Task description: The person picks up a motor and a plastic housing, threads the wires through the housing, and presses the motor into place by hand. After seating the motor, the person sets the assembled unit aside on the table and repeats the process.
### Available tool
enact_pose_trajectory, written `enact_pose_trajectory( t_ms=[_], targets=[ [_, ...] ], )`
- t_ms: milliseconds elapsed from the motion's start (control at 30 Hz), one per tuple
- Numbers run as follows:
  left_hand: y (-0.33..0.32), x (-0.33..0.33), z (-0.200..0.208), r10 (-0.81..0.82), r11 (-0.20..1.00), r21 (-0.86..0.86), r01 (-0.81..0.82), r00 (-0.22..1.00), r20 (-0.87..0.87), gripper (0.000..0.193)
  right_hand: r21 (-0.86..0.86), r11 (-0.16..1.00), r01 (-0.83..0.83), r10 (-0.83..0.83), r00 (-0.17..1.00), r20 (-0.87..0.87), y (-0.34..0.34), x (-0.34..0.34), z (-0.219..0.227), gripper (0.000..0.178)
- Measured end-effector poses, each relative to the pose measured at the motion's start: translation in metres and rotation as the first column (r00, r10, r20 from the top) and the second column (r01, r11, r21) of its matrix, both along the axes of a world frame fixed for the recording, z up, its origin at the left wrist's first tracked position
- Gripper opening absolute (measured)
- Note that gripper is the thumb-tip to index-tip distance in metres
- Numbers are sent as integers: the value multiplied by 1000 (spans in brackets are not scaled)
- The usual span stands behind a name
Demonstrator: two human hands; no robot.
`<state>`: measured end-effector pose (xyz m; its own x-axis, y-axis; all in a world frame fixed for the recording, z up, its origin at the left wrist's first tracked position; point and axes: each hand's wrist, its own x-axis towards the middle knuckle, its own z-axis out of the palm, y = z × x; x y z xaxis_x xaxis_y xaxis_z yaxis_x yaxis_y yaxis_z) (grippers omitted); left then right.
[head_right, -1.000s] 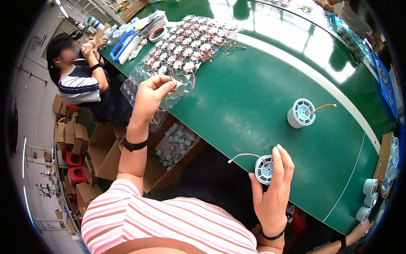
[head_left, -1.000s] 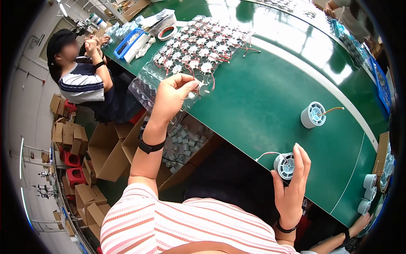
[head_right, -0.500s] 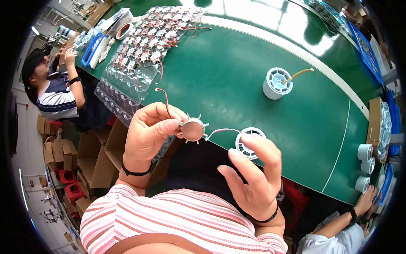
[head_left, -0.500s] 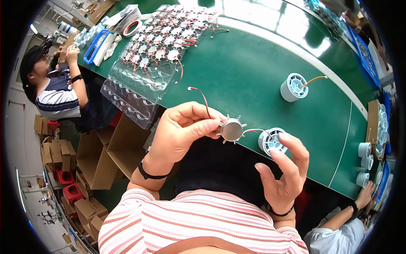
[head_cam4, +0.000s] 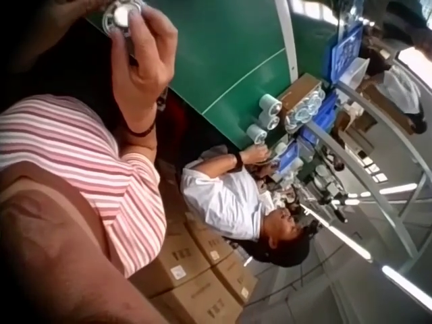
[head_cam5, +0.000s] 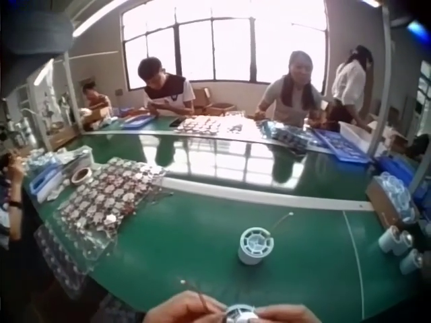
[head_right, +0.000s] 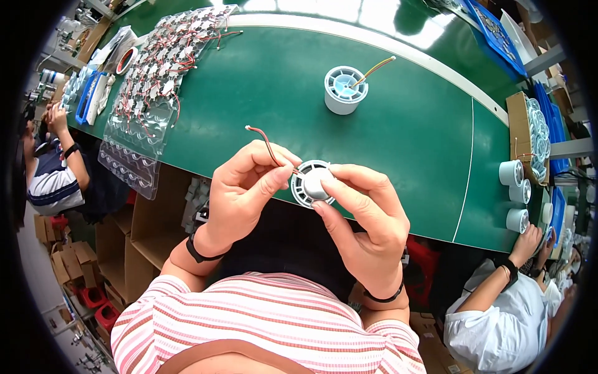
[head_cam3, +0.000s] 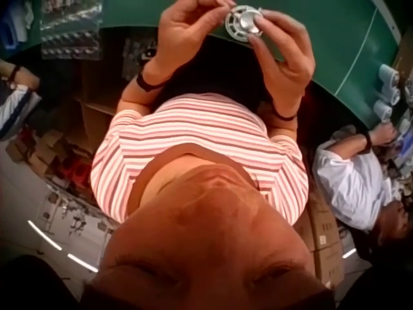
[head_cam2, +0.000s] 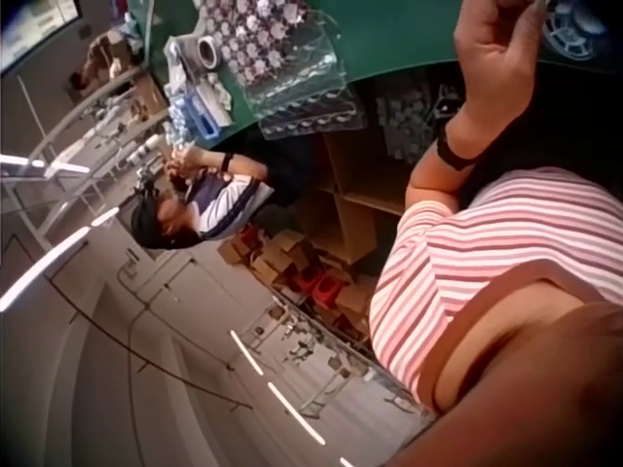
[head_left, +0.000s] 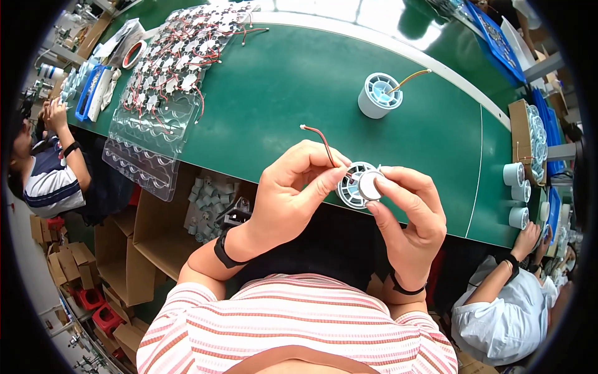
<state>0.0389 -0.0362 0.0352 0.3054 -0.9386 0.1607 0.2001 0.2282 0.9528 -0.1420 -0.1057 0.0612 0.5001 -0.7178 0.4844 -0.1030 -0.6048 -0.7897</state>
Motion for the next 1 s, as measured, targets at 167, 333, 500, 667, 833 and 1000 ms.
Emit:
enact_pose_trajectory(
  t_ms=[167, 333, 500, 667, 833, 1000],
  targets=[
    [2, -3, -9, 12, 991, 131, -10, 1000, -14, 6, 7, 1000, 0, 0, 996, -90, 7, -1, -3, 37],
    [0, 0, -17, -41, 984, 172, 54, 996, -74, 7, -17, 996, 85, -86, 989, -117, 13, 5, -6, 38],
    [2, -3, -28, -67, 995, 83, 60, 994, 81, 8, -81, 995, 61, -71, 988, -135, 9, 4, -9, 39],
    [5, 1, -40, -33, 999, 28, 26, 958, 284, 8, -119, 993, 13, -35, 981, -190, 7, 0, -12, 39],
    [7, -2, -37, -41, 999, 3, 43, 946, 322, 7, -218, 975, 39, -95, 962, -255, 7, -1, -13, 39],
    [4, -3, -36, -15, 1000, -1, 17, 959, 284, 7, -271, 962, 23, -112, 942, -318, 5, -6, -18, 39]
  ],
)
